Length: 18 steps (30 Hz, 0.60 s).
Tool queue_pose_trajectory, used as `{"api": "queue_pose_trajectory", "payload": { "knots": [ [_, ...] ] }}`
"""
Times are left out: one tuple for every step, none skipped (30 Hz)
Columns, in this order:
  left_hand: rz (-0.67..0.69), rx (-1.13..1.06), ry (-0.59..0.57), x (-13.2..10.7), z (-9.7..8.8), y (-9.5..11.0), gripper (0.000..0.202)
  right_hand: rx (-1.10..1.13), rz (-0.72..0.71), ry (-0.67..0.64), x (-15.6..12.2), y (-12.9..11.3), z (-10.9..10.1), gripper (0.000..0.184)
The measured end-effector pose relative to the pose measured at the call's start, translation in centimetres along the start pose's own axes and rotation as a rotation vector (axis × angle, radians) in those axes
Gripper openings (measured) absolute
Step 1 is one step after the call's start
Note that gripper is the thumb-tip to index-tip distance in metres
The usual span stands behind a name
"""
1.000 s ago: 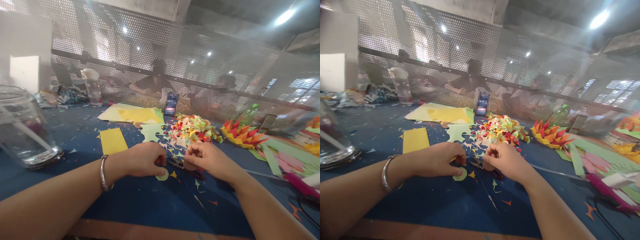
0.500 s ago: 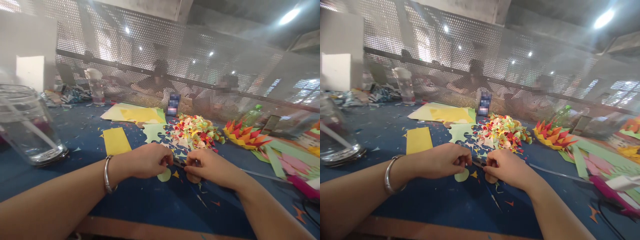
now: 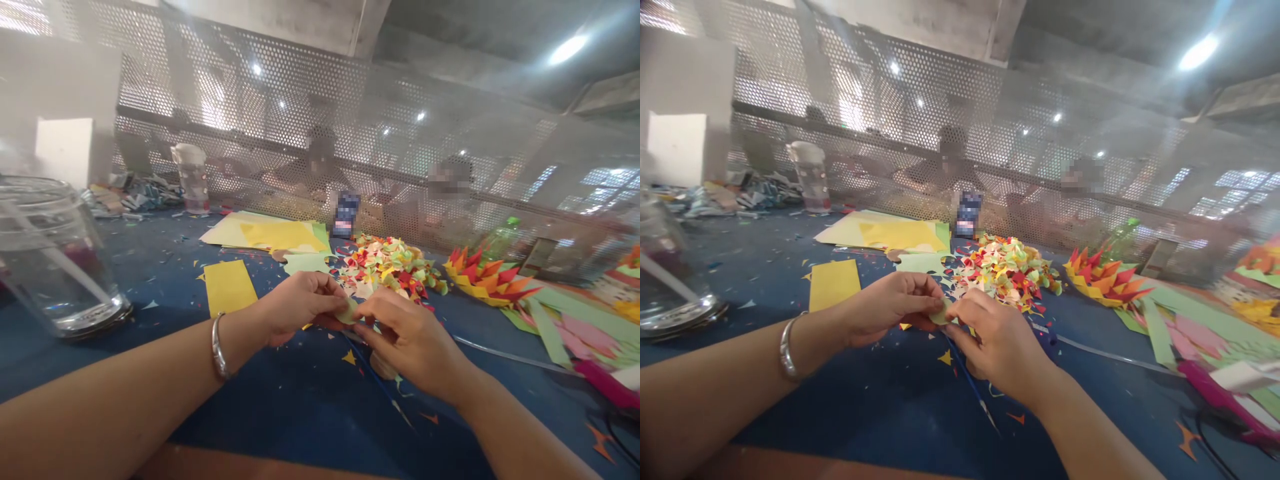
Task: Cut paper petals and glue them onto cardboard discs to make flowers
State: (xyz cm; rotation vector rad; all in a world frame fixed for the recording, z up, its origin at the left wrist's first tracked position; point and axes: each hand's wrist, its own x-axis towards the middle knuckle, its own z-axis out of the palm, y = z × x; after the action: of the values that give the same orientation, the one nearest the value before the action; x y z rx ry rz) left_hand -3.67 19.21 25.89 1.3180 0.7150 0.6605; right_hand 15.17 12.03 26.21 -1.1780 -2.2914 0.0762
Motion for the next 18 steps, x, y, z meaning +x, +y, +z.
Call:
{"api": "queue_pose_trajectory", "payload": {
  "knots": [
    [0.0,-0.011,-0.011,-0.05,0.06,-0.06,0.011,0.007,0.001,0.01,0.03,-0.02,0.0,0.01],
    [0.005,-0.026,-0.019,-0.07,0.11,-0.14,0.011,0.01,0.011,0.024,0.08,-0.05,-0.01,0.01],
    [0.012,-0.04,-0.026,-0.07,0.15,-0.23,0.012,0.012,0.029,0.041,0.16,-0.08,-0.04,0.01],
    [0.022,-0.052,-0.031,-0.07,0.19,-0.33,0.012,0.016,0.054,0.058,0.24,-0.11,-0.06,0.009],
    [0.034,-0.065,-0.032,-0.08,0.24,-0.42,0.012,0.025,0.082,0.073,0.32,-0.14,-0.06,0.009],
    [0.051,-0.079,-0.033,-0.1,0.29,-0.49,0.012,0.04,0.11,0.086,0.4,-0.16,-0.04,0.01],
    [0.073,-0.096,-0.035,-0.14,0.36,-0.53,0.012,0.06,0.135,0.1,0.46,-0.18,0.01,0.011],
    [0.097,-0.113,-0.04,-0.19,0.43,-0.56,0.012,0.081,0.16,0.11,0.5,-0.18,0.07,0.011],
    [0.118,-0.128,-0.046,-0.24,0.51,-0.58,0.012,0.103,0.18,0.119,0.52,-0.19,0.13,0.011],
    [0.132,-0.138,-0.052,-0.3,0.58,-0.58,0.012,0.122,0.2,0.128,0.53,-0.19,0.19,0.011],
    [0.14,-0.142,-0.058,-0.34,0.65,-0.59,0.013,0.137,0.217,0.136,0.52,-0.2,0.24,0.011],
    [0.145,-0.141,-0.066,-0.38,0.71,-0.61,0.016,0.147,0.232,0.144,0.49,-0.22,0.26,0.011],
    [0.153,-0.135,-0.074,-0.39,0.76,-0.65,0.018,0.152,0.244,0.152,0.47,-0.24,0.27,0.012],
    [0.167,-0.124,-0.08,-0.38,0.8,-0.7,0.02,0.157,0.252,0.16,0.44,-0.27,0.26,0.013],
    [0.185,-0.11,-0.081,-0.36,0.83,-0.77,0.022,0.162,0.26,0.17,0.41,-0.29,0.25,0.014],
    [0.203,-0.094,-0.077,-0.32,0.86,-0.85,0.024,0.17,0.266,0.179,0.39,-0.32,0.22,0.014],
    [0.22,-0.075,-0.066,-0.26,0.89,-0.93,0.025,0.181,0.271,0.186,0.38,-0.33,0.2,0.014],
    [0.231,-0.054,-0.053,-0.21,0.92,-1.0,0.025,0.192,0.275,0.195,0.39,-0.35,0.18,0.013]
  ]
}}
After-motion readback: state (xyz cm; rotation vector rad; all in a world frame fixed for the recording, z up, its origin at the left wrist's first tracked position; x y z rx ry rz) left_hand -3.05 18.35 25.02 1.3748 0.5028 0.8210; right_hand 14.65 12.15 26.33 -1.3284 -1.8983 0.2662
